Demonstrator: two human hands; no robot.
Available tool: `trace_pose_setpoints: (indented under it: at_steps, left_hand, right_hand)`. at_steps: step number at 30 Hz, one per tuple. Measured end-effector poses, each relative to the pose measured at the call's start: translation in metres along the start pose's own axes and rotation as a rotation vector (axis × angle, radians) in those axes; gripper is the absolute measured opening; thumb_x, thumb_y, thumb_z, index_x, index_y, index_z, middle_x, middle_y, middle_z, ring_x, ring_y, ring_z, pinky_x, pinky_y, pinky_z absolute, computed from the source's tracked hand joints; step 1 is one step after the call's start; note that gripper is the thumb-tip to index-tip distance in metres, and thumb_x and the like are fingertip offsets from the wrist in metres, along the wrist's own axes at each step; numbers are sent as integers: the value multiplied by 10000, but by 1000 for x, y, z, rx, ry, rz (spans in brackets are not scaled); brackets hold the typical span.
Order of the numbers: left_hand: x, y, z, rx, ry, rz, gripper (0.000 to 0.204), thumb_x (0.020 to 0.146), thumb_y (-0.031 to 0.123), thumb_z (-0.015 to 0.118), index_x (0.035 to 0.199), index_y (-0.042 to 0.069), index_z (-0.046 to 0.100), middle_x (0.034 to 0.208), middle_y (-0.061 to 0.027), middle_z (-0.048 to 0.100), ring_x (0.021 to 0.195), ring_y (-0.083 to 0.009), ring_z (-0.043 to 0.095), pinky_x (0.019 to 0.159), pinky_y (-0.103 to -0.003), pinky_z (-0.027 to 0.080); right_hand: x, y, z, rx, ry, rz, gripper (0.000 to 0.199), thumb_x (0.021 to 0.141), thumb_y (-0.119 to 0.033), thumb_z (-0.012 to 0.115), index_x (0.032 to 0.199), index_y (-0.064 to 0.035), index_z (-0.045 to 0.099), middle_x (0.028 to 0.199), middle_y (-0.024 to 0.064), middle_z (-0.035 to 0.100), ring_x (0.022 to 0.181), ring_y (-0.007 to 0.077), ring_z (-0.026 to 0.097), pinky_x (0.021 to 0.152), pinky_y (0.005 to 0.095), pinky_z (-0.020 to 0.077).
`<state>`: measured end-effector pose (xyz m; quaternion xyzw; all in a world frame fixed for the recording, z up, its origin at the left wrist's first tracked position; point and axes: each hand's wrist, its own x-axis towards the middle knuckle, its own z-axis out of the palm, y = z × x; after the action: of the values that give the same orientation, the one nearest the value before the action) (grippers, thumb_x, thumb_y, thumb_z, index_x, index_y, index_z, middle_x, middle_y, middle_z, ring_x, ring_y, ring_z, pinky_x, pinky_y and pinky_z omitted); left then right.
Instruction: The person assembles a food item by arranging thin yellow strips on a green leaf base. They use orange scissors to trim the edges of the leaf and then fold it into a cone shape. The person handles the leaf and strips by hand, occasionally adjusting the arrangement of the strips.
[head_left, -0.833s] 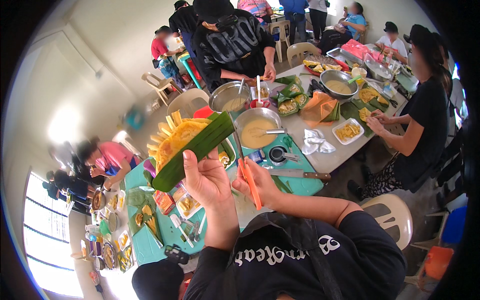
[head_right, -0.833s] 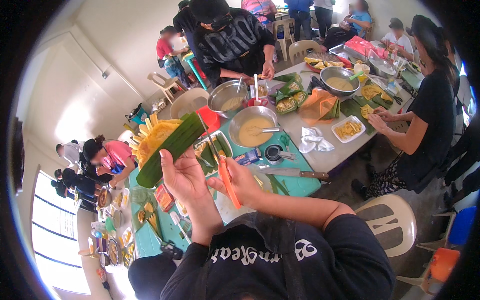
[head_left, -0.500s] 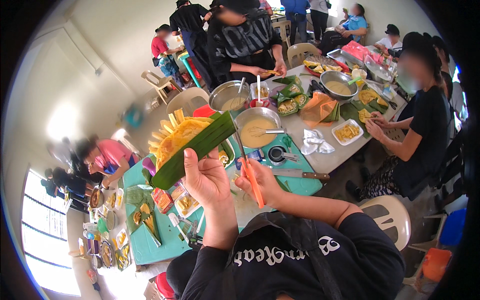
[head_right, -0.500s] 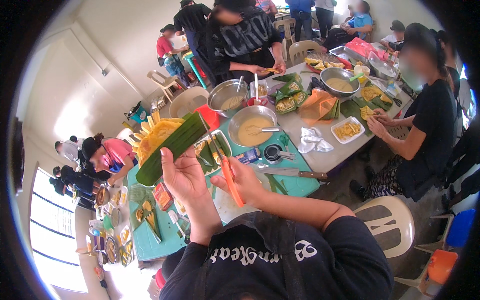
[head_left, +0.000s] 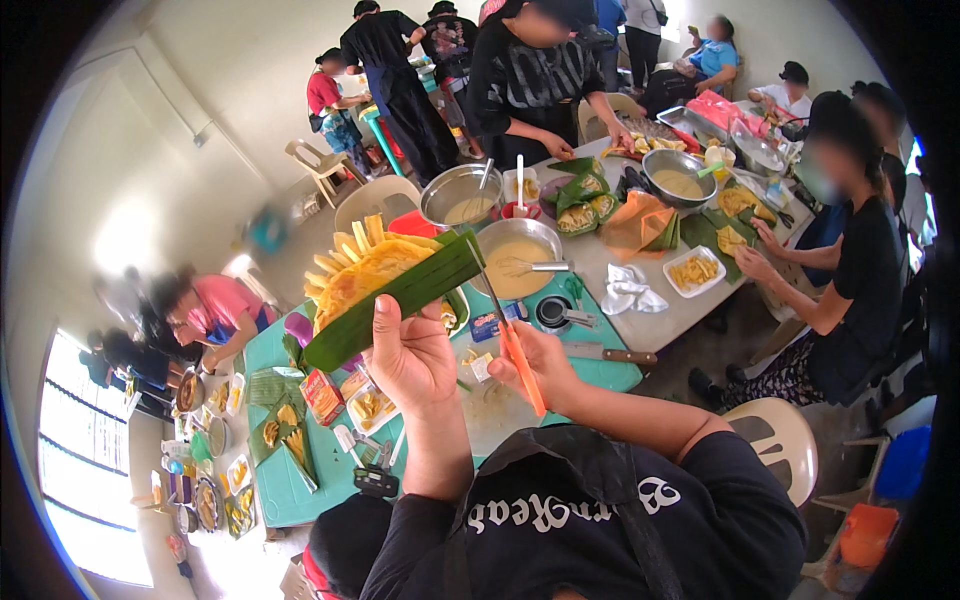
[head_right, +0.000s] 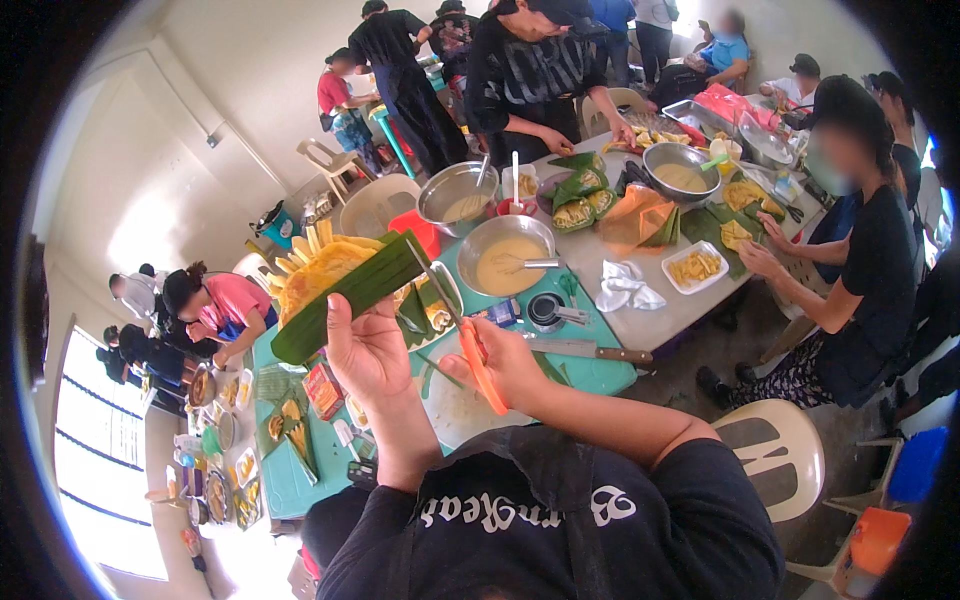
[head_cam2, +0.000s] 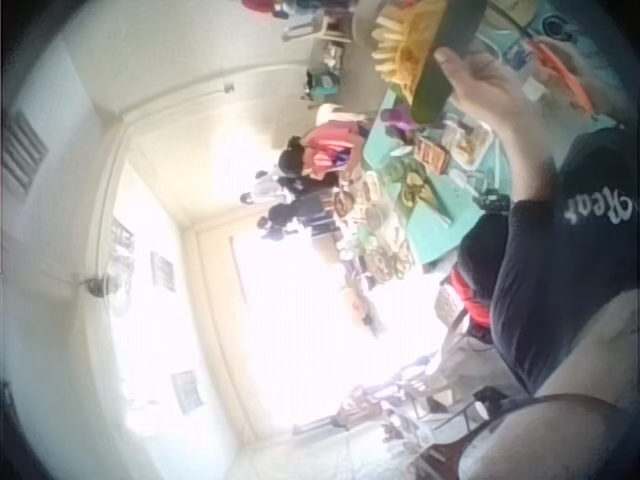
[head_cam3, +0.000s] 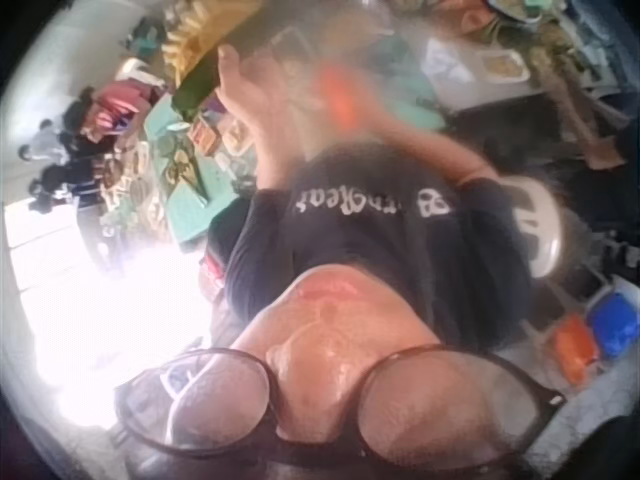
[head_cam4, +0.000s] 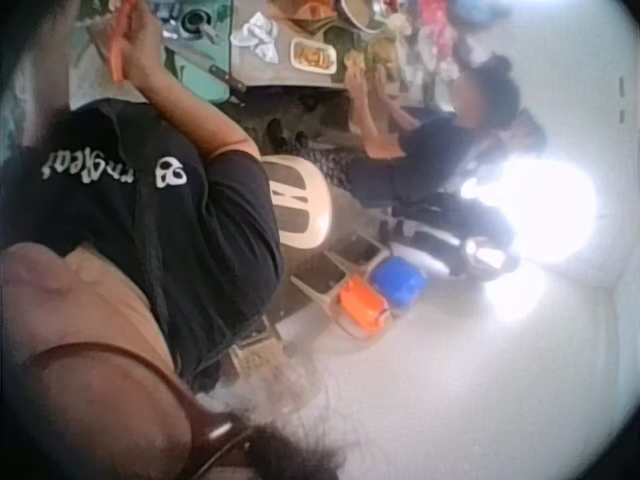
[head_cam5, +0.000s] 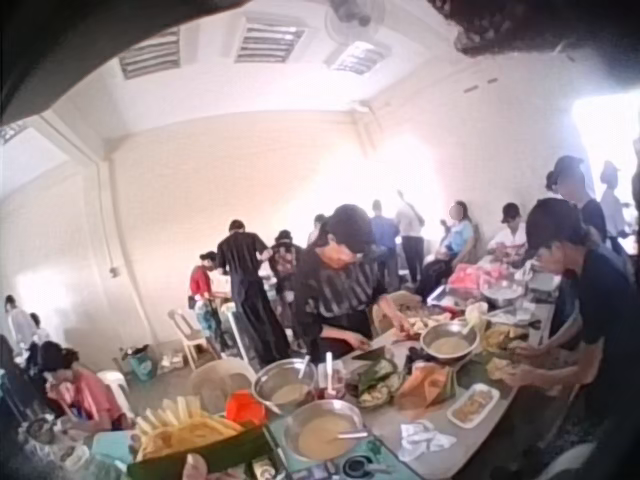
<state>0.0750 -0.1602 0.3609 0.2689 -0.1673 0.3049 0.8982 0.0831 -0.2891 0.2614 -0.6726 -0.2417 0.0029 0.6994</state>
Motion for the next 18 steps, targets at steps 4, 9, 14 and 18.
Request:
trace_pose_setpoints:
  at_steps: [4, 9, 14, 18]
  left_hand:
    - [-1, -2, -5, 2, 22, -7, 316, 917, 81, 551, 1220, 3, 512, 1194, -147, 599, 1118, -279, 574, 971, -466, 474]
    - [-2, -1, -6, 27, 25, -21, 323, 922, 91, 543, 1228, -2, 501, 1193, -152, 598, 1128, -284, 569, 965, -465, 480]
    - [-2, 0, -9, 10, 34, -25, 327, 916, 72, 548, 1233, 9, 500, 1201, -155, 592, 1129, -294, 568, 957, -483, 483]
    - [-2, -1, -8, 12, 35, -15, 334, 910, 55, 551, 1237, 19, 498, 1209, -153, 586, 1128, -299, 567, 950, -501, 483]
  right_hand:
    - [-1, -4, -4, -44, -1, 1, 481, 782, -446, 724, 916, -35, 514, 637, 40, 462, 579, 132, 441, 552, 288, 397]
    - [-3, 0, -6, -99, 7, -23, 474, 782, -451, 723, 892, -38, 519, 614, 47, 454, 552, 147, 438, 538, 299, 399]
    - [-5, -1, -10, -117, -7, 12, 466, 778, -445, 729, 893, -39, 532, 622, 49, 467, 562, 153, 452, 547, 300, 407]
    - [-5, -4, -13, -154, -11, 42, 463, 774, -431, 738, 916, -34, 546, 629, 48, 480, 568, 152, 461, 557, 294, 416]
